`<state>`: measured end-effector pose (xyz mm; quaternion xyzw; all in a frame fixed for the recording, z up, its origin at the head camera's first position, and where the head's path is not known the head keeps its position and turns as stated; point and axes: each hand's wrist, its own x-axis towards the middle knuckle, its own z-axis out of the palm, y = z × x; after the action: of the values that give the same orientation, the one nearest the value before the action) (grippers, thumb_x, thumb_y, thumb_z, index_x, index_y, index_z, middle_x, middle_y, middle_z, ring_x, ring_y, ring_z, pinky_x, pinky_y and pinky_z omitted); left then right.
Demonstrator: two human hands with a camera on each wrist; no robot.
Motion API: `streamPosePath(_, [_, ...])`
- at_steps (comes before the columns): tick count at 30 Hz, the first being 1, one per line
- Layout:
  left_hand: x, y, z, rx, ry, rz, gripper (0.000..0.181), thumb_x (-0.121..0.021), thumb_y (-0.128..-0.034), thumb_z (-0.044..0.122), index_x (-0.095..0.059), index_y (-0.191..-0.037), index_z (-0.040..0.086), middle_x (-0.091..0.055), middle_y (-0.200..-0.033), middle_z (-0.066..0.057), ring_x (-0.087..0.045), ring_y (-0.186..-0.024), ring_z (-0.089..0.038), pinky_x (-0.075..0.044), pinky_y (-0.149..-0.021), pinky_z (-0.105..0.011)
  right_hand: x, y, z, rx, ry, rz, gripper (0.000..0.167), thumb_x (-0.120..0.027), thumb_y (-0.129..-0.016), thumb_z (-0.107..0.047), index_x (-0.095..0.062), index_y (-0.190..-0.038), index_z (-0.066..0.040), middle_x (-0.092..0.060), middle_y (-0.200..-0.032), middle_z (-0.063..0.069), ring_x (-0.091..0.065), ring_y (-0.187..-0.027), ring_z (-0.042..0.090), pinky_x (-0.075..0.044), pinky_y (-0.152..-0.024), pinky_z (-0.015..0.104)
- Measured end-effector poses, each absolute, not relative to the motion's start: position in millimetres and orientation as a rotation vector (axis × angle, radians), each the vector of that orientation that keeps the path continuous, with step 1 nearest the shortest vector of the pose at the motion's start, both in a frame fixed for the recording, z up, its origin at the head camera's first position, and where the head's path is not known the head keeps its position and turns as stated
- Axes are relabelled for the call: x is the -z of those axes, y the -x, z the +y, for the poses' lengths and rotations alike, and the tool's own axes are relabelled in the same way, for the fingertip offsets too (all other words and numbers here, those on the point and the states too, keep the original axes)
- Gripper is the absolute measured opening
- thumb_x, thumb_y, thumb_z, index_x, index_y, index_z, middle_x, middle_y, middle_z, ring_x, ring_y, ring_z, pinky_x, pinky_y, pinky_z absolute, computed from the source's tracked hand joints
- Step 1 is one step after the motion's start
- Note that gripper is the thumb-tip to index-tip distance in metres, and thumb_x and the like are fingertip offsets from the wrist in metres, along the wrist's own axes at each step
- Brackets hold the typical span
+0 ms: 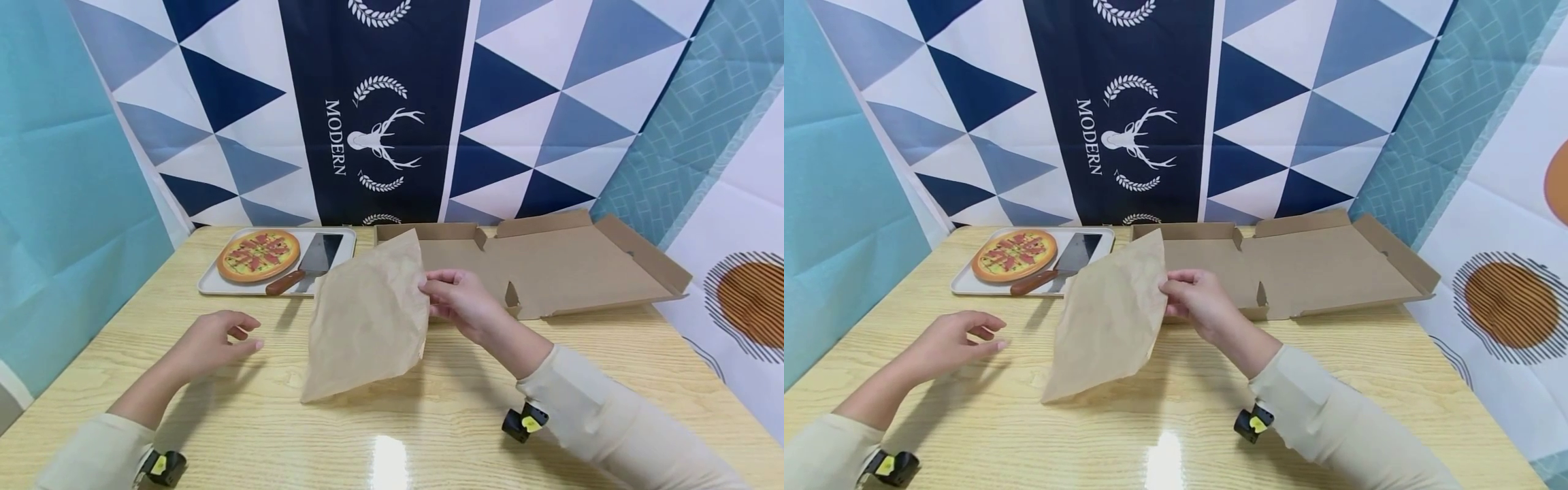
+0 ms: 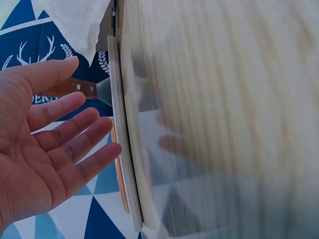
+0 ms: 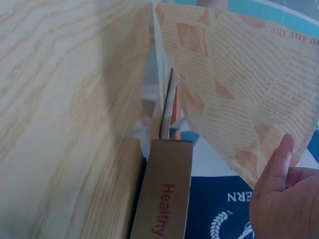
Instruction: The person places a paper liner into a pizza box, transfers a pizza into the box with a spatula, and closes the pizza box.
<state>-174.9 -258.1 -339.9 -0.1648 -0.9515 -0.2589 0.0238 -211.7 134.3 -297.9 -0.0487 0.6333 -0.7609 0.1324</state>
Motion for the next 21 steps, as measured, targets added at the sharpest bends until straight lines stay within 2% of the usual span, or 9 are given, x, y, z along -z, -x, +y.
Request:
streamPosePath(13, [339, 172, -240, 0.728, 0.522, -2.930, 0.029, -0.075, -0.0857, 0.021, -0.070, -0.106, 0.001, -0.069, -0.102, -0.012, -0.066, -0.086, -0.023, -0.054, -0.074, -0.043, 292, 213, 157, 2.239, 0.058, 1.871, 0.015, -0.060, -0.095, -0.003, -0.062, -0.109, 0.002, -0.066, -0.088, 0.003, -0.061, -0.072, 0.011, -0.052, -0.061, 0.020])
streamPosePath(17, [338, 171, -233, 0.724, 0.550, -2.907, 0.029, -0.076, -0.0849, 0.020, -0.070, -0.105, 0.001, -0.068, -0.100, -0.011, -0.066, -0.085, -0.022, -0.054, -0.073, -0.042, 291, 212, 164, 2.293, 0.075, 1.822, 0.009, -0.060, -0.095, -0.002, -0.068, -0.096, -0.005, -0.067, -0.086, 0.003, -0.062, -0.072, 0.011, -0.053, -0.063, 0.021])
streamPosePath(21, [337, 170, -227, 0.738, 0.577, -2.885, 0.028, -0.076, -0.0849, 0.020, -0.069, -0.104, 0.001, -0.068, -0.100, -0.011, -0.066, -0.085, -0.021, -0.054, -0.073, -0.041, 290, 211, 171, 2.359, 0.108, 1.750, 0.020, -0.056, -0.095, 0.002, -0.070, -0.086, -0.008, -0.067, -0.082, 0.003, -0.063, -0.072, 0.010, -0.054, -0.063, 0.023])
